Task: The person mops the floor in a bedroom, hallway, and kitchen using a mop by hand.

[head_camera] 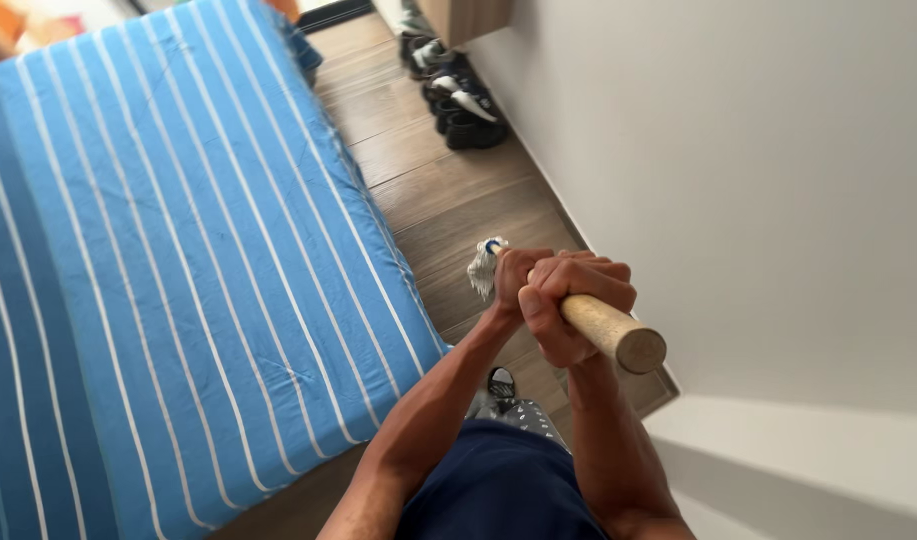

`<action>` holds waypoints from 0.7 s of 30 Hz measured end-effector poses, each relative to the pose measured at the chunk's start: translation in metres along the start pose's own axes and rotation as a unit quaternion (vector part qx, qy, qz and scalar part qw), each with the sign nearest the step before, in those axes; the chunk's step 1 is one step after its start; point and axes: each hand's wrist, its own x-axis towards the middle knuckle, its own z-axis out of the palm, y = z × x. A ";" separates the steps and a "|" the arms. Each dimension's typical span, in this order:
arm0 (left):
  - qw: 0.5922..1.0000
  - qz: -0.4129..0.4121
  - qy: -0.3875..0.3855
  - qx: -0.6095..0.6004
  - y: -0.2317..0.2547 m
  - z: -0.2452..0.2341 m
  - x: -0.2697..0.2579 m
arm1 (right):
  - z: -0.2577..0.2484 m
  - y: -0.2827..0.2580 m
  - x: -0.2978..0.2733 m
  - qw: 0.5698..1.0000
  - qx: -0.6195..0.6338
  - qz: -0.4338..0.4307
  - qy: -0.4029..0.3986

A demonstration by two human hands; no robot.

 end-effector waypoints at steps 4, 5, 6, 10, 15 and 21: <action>0.996 0.030 0.056 0.059 -0.020 -0.007 0.063 | -0.012 0.055 0.053 0.998 0.026 -0.026 -0.050; 0.996 0.015 0.072 0.059 -0.024 -0.009 0.077 | -0.013 0.068 0.064 0.996 0.050 -0.014 -0.069; 0.994 0.001 0.089 0.058 -0.029 -0.013 0.091 | -0.012 0.081 0.075 0.993 0.075 -0.003 -0.088; 0.985 -0.004 0.147 0.087 -0.055 -0.039 0.151 | 0.001 0.141 0.118 0.985 0.116 0.003 -0.126; 0.970 0.054 0.187 0.144 -0.087 -0.093 0.232 | 0.040 0.227 0.179 0.981 0.146 -0.013 -0.129; 0.965 0.006 0.222 0.139 -0.127 -0.176 0.340 | 0.110 0.328 0.265 0.976 0.168 0.015 -0.140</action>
